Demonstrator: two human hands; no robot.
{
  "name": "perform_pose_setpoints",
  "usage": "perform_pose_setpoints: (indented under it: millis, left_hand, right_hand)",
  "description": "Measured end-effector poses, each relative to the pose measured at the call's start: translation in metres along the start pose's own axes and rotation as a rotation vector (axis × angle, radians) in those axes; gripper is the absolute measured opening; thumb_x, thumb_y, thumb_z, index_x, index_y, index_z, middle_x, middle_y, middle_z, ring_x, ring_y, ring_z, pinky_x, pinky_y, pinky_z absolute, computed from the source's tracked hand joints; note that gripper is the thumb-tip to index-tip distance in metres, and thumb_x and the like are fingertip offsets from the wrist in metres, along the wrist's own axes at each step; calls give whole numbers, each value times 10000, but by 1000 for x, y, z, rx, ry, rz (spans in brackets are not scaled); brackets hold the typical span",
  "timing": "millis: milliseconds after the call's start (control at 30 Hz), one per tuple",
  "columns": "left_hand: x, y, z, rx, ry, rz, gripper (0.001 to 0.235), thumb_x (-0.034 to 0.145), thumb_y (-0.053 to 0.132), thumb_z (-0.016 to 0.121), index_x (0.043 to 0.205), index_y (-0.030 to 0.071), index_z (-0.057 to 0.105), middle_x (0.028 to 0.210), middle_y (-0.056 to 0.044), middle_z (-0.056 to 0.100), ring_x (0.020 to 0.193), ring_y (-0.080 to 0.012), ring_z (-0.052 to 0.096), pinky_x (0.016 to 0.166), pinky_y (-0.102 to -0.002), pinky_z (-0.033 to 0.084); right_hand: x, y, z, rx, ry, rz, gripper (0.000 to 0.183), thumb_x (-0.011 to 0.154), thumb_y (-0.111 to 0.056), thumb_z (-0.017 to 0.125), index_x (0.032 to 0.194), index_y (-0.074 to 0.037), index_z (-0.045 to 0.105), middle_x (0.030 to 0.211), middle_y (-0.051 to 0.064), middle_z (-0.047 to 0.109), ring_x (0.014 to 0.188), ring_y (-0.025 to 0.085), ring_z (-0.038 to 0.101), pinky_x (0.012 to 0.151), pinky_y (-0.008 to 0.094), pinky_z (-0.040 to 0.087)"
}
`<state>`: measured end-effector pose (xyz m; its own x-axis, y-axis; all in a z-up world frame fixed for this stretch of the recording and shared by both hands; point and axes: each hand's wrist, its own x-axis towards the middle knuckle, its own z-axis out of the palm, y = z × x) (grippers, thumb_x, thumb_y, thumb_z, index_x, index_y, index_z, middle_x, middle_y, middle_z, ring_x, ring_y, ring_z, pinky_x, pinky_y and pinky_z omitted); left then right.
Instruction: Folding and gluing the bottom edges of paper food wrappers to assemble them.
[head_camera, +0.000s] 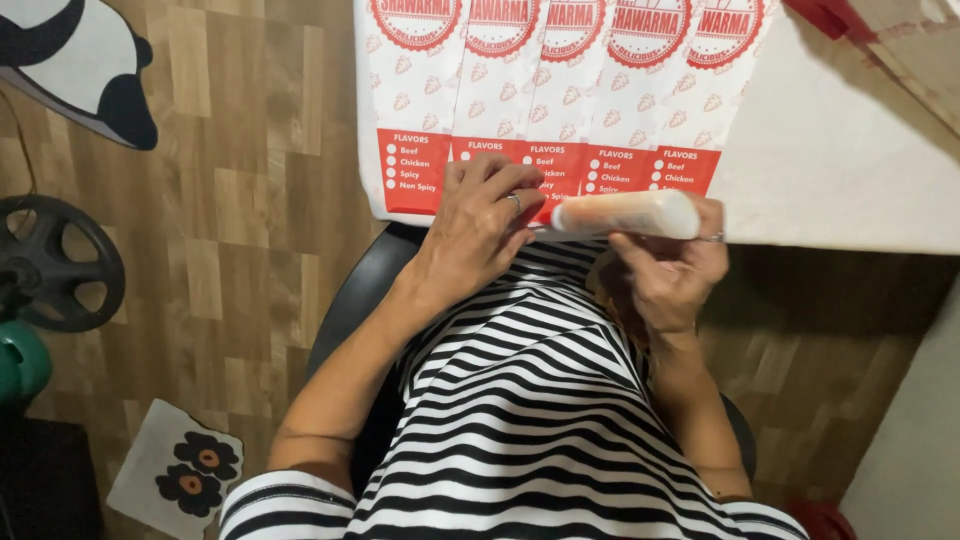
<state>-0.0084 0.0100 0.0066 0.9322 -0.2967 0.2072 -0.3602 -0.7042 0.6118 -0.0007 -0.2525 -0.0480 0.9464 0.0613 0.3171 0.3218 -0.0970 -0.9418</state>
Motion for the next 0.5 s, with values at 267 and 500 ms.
perform_pose_setpoints:
  millis: [267,500]
  left_hand:
    - [-2,0,4,-8,49,-1,279,831,226,847,1045,98,723,1204,-12,658,1115,-241,547,935,-406,348]
    - [-2,0,16,-30,149,-15,137,885,174,790,984,102,728,1147,-5,671,1097,-236,563,921,-391,356]
  right_hand:
    - [-1,0,1,-35,11,-11,476,836,45,877,1177,101,549,1024,245,695,1010,315,704,862,454,576]
    - [-5,12,-36,-10,98,-17,507,878,-37,859,1217,101,507,1041,246,671,1011,293,686,919,476,576]
